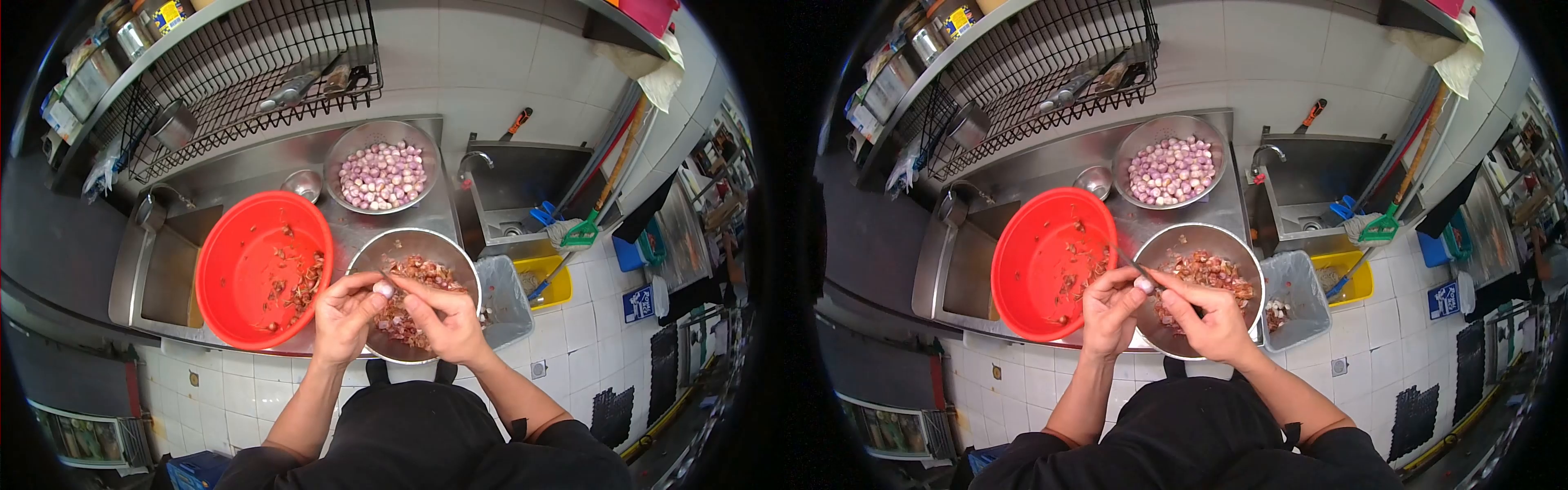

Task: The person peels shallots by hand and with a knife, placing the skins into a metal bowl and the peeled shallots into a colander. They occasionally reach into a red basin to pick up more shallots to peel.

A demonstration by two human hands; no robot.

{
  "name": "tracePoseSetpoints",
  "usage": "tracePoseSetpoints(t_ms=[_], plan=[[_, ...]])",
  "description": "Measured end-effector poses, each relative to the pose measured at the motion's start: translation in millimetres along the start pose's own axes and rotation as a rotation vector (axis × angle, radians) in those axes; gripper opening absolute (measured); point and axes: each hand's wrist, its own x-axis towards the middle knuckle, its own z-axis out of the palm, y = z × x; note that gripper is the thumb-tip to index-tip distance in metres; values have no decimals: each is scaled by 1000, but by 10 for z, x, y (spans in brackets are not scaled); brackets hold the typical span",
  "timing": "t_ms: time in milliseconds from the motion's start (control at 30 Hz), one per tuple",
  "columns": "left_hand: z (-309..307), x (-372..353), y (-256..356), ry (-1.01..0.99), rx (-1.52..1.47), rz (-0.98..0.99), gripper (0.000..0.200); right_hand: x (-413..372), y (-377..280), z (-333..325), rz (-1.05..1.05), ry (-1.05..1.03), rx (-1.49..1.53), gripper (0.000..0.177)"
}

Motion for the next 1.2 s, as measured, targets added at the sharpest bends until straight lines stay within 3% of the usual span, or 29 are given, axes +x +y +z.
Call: tracePoseSetpoints(t_ms=[67,100,133,200,433,500,733,967,1167,1200], plan=[[-23,13,-12,6,-80,-53,27,26,16,-19,166,49,172,34],[-39,20,-25,12,-160,-107,25,24,-31,-53,384,29,201,35],[-53,21,-49,13,-160,-106,25,25,-24,-45,385,28,201,35],[-59,18,-111,33,-240,-92,25,20,-5,-22,166,38,138,38],[84,-27,-163,40,-243,-24,21,-64,-33,103,-121,21,-48,40],[162,-37,-164,140,-307,-9,20,-64,48,91,-135,18,-60,40],[207,-49,-164,117,-339,2,19,-53,-44,105,-94,68,73,36],[171,-71,-203,123,-320,29,20,-60,39,148,-155,89,-9,35],[110,-34,-144,55,-350,-62,21,-36,18,84,-47,61,123,34],[75,-34,-133,21,-358,-113,23,-39,19,75,62,74,166,34]])
